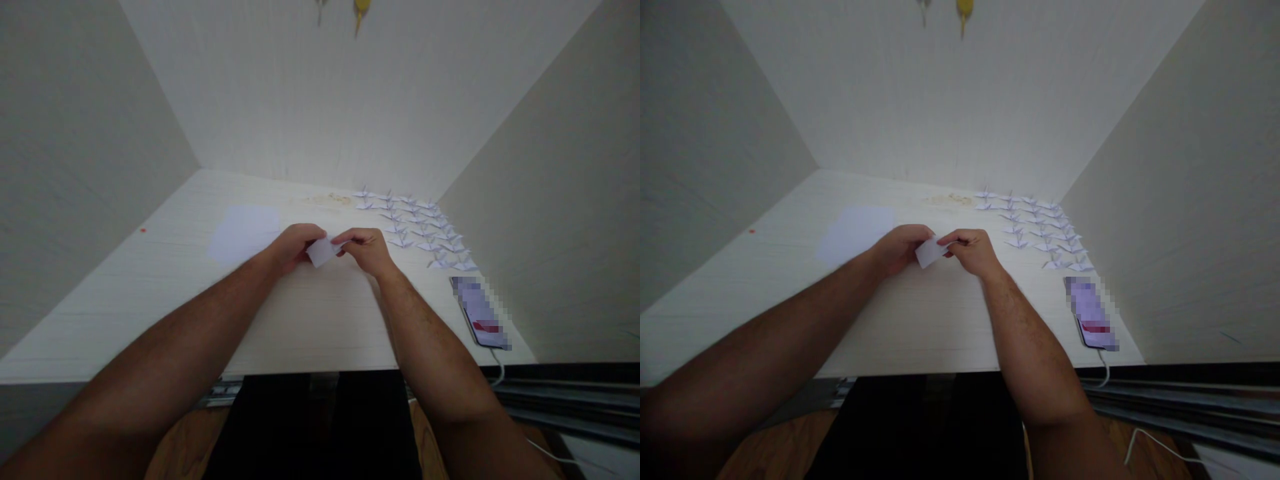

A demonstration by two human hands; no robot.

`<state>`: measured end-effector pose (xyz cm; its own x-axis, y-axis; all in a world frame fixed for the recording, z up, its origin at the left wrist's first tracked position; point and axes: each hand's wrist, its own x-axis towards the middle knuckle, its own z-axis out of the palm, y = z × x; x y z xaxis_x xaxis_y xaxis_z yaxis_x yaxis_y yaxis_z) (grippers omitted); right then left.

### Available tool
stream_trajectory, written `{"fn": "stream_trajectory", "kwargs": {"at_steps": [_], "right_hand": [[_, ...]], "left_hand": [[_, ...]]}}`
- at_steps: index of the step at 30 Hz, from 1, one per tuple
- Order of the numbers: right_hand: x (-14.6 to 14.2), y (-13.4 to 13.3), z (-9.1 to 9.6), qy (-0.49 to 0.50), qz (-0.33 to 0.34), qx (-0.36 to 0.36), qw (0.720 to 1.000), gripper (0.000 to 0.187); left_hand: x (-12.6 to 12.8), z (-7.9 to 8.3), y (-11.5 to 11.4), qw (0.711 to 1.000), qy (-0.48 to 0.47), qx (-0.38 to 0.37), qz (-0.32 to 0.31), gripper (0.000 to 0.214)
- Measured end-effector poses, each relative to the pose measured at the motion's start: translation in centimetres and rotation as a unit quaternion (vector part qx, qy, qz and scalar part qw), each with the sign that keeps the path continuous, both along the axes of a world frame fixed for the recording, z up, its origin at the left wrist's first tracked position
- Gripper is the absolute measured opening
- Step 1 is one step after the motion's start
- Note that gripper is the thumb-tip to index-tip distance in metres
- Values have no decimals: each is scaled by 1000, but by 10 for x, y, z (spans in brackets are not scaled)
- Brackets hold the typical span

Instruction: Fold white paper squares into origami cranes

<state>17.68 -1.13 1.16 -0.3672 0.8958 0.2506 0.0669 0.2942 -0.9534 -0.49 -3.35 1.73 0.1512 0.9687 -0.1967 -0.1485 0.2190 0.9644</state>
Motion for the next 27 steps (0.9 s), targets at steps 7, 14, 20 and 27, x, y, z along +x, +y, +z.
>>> {"fn": "stream_trajectory", "kwargs": {"at_steps": [7,14,20,27], "right_hand": [[1,-1,2,-5,14,-14,1000,13],[1,-3,2,-17,30,-19,999,18],[-3,0,-4,-18,10,-30,999,16],[-5,1,-5,-6,8,-41,999,20]], "left_hand": [[-1,-3,-1,999,35,14,5,21],[3,-5,0,996,74,41,40,16],[2,-9,1,985,141,77,68,14],[2,-2,-4,964,219,124,82,15]]}}
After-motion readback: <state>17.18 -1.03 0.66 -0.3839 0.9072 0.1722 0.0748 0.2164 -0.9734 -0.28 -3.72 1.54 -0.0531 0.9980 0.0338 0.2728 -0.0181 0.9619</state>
